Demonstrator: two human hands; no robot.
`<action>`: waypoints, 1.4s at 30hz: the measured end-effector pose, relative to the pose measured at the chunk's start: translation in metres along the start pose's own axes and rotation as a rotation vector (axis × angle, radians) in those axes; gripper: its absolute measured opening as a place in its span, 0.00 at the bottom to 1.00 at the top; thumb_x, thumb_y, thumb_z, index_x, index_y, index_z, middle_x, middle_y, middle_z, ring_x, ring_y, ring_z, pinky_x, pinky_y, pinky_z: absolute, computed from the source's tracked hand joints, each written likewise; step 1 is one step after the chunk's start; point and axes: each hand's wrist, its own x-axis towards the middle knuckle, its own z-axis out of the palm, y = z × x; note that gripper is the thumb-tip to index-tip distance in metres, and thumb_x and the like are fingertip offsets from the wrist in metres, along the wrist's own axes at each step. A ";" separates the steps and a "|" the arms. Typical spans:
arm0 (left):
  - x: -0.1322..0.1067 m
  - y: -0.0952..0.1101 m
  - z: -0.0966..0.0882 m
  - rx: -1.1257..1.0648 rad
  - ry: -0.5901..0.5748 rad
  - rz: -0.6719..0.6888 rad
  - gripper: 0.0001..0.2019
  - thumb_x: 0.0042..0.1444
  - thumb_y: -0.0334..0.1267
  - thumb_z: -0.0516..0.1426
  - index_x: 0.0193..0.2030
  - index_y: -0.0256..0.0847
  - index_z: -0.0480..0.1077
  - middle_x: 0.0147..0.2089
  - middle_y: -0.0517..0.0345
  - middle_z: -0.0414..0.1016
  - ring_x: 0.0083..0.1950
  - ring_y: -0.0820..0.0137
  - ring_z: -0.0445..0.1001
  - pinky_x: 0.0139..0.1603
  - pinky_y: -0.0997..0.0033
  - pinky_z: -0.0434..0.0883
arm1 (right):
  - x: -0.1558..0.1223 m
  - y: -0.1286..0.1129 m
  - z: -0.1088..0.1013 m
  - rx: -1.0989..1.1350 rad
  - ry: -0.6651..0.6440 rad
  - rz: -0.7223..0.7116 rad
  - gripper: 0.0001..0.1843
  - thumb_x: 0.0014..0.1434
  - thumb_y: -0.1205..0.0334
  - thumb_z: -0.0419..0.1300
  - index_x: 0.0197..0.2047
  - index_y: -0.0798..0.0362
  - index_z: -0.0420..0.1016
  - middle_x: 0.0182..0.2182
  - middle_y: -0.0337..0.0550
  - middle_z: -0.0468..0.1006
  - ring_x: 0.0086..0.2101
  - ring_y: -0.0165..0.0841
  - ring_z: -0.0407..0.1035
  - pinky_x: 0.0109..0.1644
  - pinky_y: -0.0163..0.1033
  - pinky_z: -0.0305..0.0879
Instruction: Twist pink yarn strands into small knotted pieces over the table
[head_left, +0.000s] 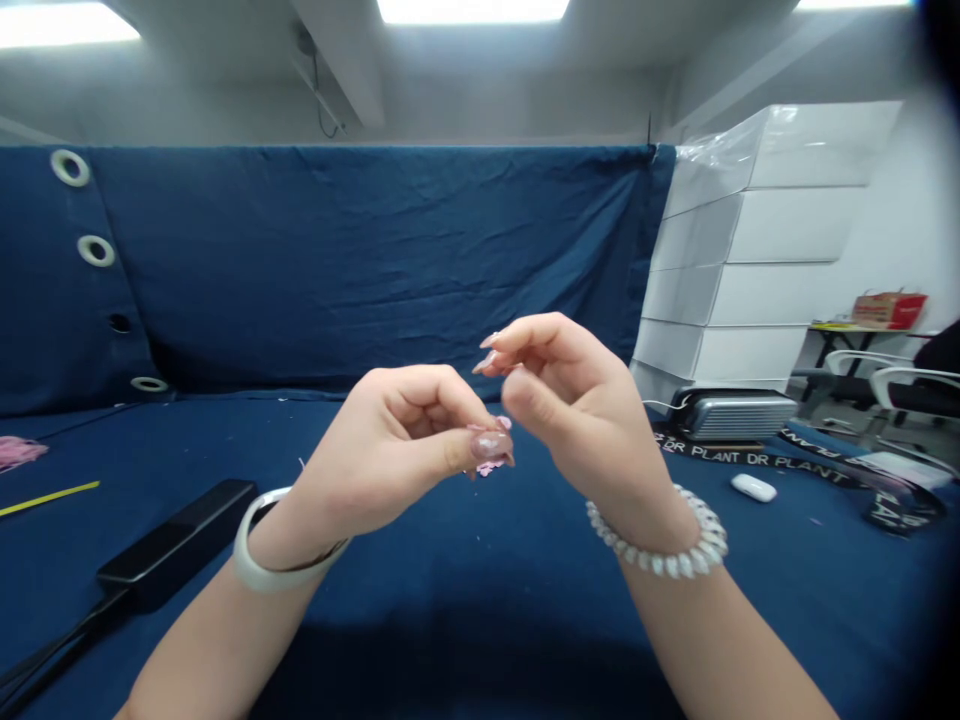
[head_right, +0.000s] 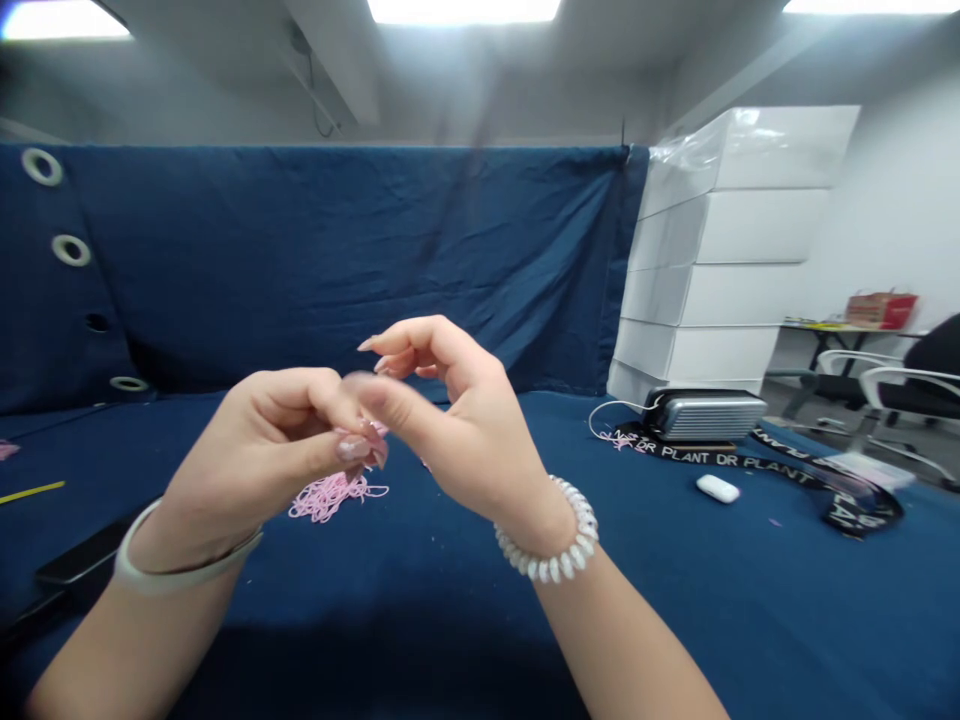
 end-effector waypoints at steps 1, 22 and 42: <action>-0.001 -0.001 0.001 0.009 0.020 0.037 0.06 0.49 0.26 0.61 0.26 0.39 0.74 0.25 0.63 0.77 0.26 0.77 0.74 0.26 0.83 0.72 | 0.000 0.000 -0.001 0.023 -0.016 0.025 0.13 0.58 0.50 0.57 0.36 0.51 0.70 0.33 0.40 0.71 0.36 0.31 0.67 0.41 0.38 0.67; -0.012 0.001 0.014 0.323 0.186 0.157 0.04 0.46 0.31 0.64 0.25 0.40 0.73 0.22 0.59 0.74 0.23 0.73 0.72 0.25 0.75 0.70 | -0.005 -0.026 -0.016 -0.395 -0.377 0.101 0.15 0.62 0.65 0.51 0.24 0.56 0.65 0.19 0.34 0.64 0.22 0.23 0.56 0.24 0.30 0.53; 0.004 -0.004 0.012 -0.325 0.331 -0.129 0.09 0.45 0.32 0.64 0.21 0.38 0.67 0.21 0.63 0.73 0.23 0.77 0.70 0.23 0.81 0.68 | -0.007 -0.004 -0.001 -0.909 0.091 -0.690 0.10 0.61 0.65 0.54 0.28 0.48 0.68 0.26 0.43 0.71 0.30 0.35 0.66 0.34 0.43 0.66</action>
